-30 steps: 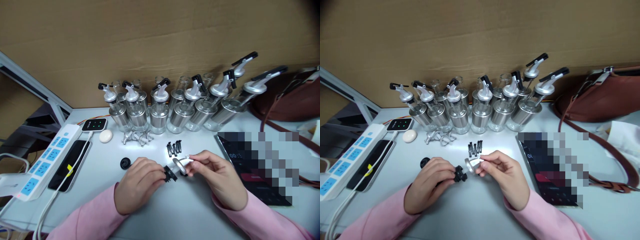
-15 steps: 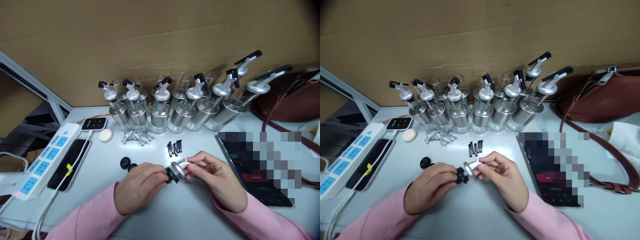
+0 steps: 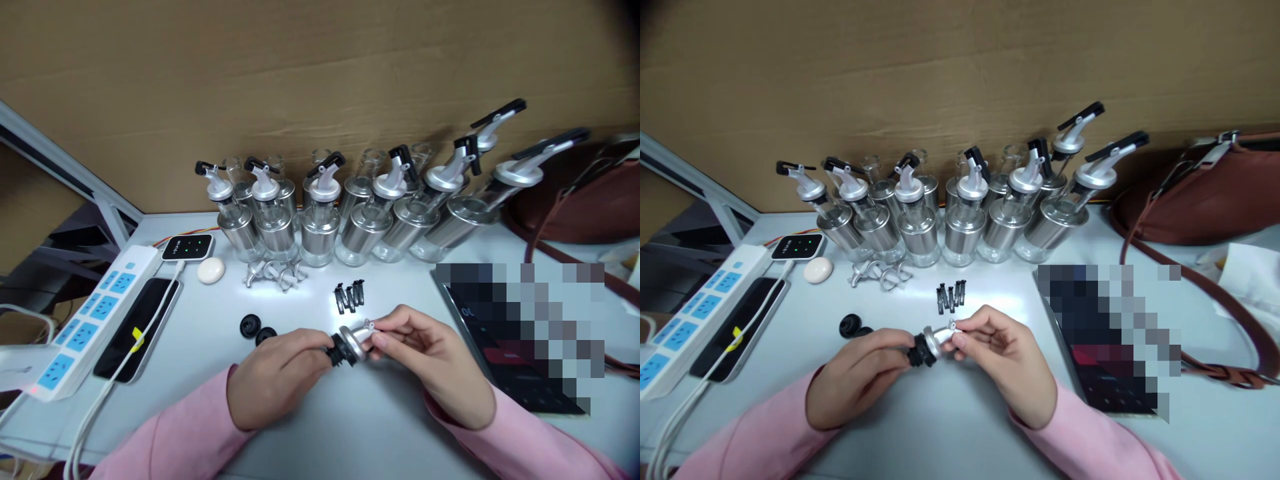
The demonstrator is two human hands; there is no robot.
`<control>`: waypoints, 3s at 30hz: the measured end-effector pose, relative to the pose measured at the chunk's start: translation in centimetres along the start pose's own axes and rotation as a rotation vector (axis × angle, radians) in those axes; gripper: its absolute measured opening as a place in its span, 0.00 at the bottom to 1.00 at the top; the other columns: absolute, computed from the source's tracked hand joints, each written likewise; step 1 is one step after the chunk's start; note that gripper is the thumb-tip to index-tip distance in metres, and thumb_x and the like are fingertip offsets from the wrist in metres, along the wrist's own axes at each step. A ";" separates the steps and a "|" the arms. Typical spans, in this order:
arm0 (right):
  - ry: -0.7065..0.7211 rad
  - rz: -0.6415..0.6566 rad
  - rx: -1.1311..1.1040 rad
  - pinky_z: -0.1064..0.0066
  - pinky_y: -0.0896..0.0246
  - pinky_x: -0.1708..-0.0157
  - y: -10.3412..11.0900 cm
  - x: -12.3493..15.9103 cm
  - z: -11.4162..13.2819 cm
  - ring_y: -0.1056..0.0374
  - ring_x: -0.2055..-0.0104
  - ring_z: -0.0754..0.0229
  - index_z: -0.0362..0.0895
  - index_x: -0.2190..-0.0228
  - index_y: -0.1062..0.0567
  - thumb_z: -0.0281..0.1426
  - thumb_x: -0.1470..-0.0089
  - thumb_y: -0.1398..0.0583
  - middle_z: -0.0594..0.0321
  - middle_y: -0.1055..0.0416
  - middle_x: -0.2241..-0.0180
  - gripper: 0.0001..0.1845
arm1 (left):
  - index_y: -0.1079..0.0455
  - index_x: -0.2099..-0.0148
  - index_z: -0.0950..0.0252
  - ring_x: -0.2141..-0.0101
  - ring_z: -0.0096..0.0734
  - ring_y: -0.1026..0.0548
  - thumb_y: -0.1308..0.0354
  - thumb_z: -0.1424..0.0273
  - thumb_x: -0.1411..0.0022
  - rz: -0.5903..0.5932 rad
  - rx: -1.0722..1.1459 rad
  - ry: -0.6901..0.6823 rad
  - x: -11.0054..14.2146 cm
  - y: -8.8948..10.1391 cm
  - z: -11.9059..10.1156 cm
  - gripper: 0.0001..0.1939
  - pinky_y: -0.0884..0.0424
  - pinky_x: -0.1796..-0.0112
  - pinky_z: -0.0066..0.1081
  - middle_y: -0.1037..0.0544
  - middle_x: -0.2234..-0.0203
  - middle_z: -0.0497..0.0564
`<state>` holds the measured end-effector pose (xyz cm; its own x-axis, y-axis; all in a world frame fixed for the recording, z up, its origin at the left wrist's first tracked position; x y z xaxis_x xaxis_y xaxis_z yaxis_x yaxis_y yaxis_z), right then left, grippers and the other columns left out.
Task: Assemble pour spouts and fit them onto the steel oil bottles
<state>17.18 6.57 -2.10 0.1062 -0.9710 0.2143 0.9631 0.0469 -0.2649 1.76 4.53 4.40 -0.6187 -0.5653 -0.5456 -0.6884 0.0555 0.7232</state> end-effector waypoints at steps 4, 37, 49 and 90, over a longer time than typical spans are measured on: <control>0.012 0.018 -0.001 0.79 0.31 0.74 0.0 -0.1 -0.3 0.27 0.76 0.66 0.42 0.76 0.27 0.32 0.56 0.33 0.60 0.22 0.77 0.08 | 0.34 0.61 0.68 0.64 0.26 0.23 0.53 0.75 0.34 0.015 0.032 0.014 0.0 -0.3 0.1 0.07 0.26 0.64 0.22 0.23 0.64 0.55; -0.002 0.047 0.091 0.74 0.29 0.73 -0.5 0.5 -0.3 0.27 0.75 0.63 0.42 0.82 0.28 0.29 0.63 0.30 0.60 0.23 0.76 0.11 | 0.31 0.66 0.68 0.69 0.24 0.25 0.52 0.77 0.34 0.028 0.117 0.045 0.0 -0.3 0.6 0.10 0.28 0.67 0.20 0.23 0.68 0.51; 0.053 0.092 0.358 0.72 0.37 0.72 -1.2 0.2 0.6 0.34 0.72 0.63 0.42 0.83 0.27 0.37 0.56 0.35 0.60 0.32 0.74 0.13 | 0.34 0.54 0.69 0.61 0.28 0.25 0.50 0.77 0.36 -0.064 0.172 0.048 -0.1 0.9 0.4 0.08 0.28 0.59 0.26 0.24 0.62 0.57; 0.207 0.188 0.433 0.75 0.35 0.75 -2.7 1.8 0.3 0.34 0.76 0.67 0.44 0.63 0.31 0.38 0.49 0.38 0.64 0.30 0.75 0.13 | 0.38 0.50 0.73 0.60 0.30 0.28 0.50 0.73 0.34 0.087 0.023 -0.069 -0.3 -0.9 -0.4 0.11 0.30 0.58 0.29 0.24 0.63 0.56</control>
<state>14.81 4.72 -0.73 0.2783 -0.9605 -0.0023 0.9509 0.2751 0.1420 2.67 4.32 4.07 -0.7005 -0.4993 -0.5099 -0.6392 0.1213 0.7594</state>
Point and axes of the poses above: each hand's wrist, its own x-axis away from the middle knuckle, its own y-axis out of the back of the hand, z = x × y, the point moved 8 cm from there along -x, towards the middle knuckle
